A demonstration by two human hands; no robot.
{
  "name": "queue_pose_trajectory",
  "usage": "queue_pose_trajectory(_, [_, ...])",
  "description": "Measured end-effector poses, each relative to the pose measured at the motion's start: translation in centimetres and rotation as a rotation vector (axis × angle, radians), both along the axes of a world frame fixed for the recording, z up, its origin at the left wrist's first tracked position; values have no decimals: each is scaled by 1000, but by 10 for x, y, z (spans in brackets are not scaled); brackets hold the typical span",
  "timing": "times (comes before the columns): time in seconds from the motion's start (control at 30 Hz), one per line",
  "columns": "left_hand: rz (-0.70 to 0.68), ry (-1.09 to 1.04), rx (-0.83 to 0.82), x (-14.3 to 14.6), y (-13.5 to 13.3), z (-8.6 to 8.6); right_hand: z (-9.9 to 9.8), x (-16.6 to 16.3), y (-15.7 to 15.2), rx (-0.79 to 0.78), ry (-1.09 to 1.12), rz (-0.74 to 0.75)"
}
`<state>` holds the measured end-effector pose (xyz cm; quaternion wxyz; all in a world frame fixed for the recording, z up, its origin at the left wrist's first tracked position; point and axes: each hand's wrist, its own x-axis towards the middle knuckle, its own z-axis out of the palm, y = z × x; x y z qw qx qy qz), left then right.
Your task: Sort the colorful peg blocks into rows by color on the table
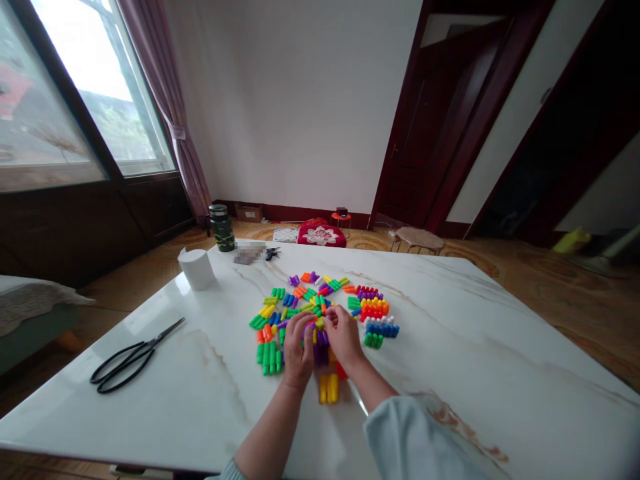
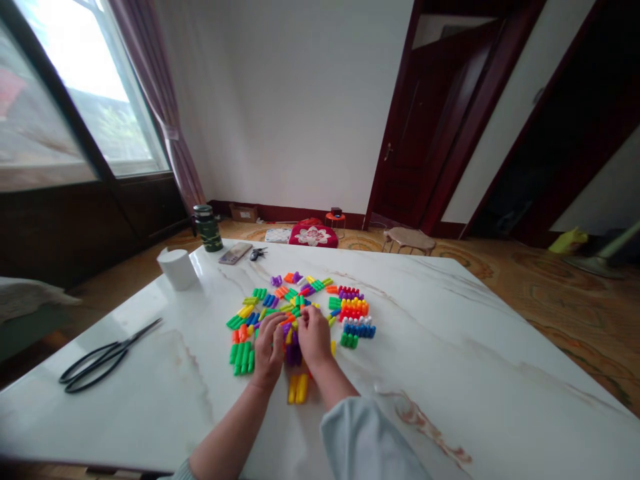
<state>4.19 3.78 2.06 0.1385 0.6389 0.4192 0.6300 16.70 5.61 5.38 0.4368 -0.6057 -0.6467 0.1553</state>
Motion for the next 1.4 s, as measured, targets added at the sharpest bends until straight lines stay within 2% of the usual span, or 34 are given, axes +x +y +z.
queue_pose_trajectory(0.1, [36, 8, -13, 2, 1, -2, 19, 31, 34, 6, -333, -84])
queue_pose_trajectory(0.2, [11, 11, -29, 3, 1, -4, 26, 57, 62, -76, -594, -56])
queue_pose_trajectory(0.33, [-30, 24, -56, 5, 1, -5, 17, 73, 86, -154, -634, -47])
queue_pose_trajectory(0.53, [-55, 32, -71, 5, 0, -5, -2, 73, 99, -225, -651, -68])
queue_pose_trajectory(0.6, [-56, 36, -70, 5, 1, -5, -1, 70, 102, -237, -667, -56])
queue_pose_trajectory(0.7, [-49, 38, -70, 5, 2, -5, 11, 64, 102, -227, -693, -33])
queue_pose_trajectory(0.83, [-6, 38, -56, 7, 4, -7, 33, 48, 84, -139, -604, -38])
queue_pose_trajectory(0.93, [7, 62, -31, 8, 5, -7, 39, 33, 54, -133, -274, 22])
queue_pose_trajectory(1.03, [-60, 119, -12, 7, 4, -5, 32, 20, 19, -166, 49, 165])
queue_pose_trajectory(1.13, [-112, 172, -4, 6, 3, -5, 22, 12, -8, -191, 193, 215])
queue_pose_trajectory(1.27, [-107, 196, 27, 5, 4, -7, 10, 14, -33, -130, 282, 127])
queue_pose_trajectory(1.4, [-166, 244, 43, 6, 4, -7, -4, 41, -55, 34, 336, -28])
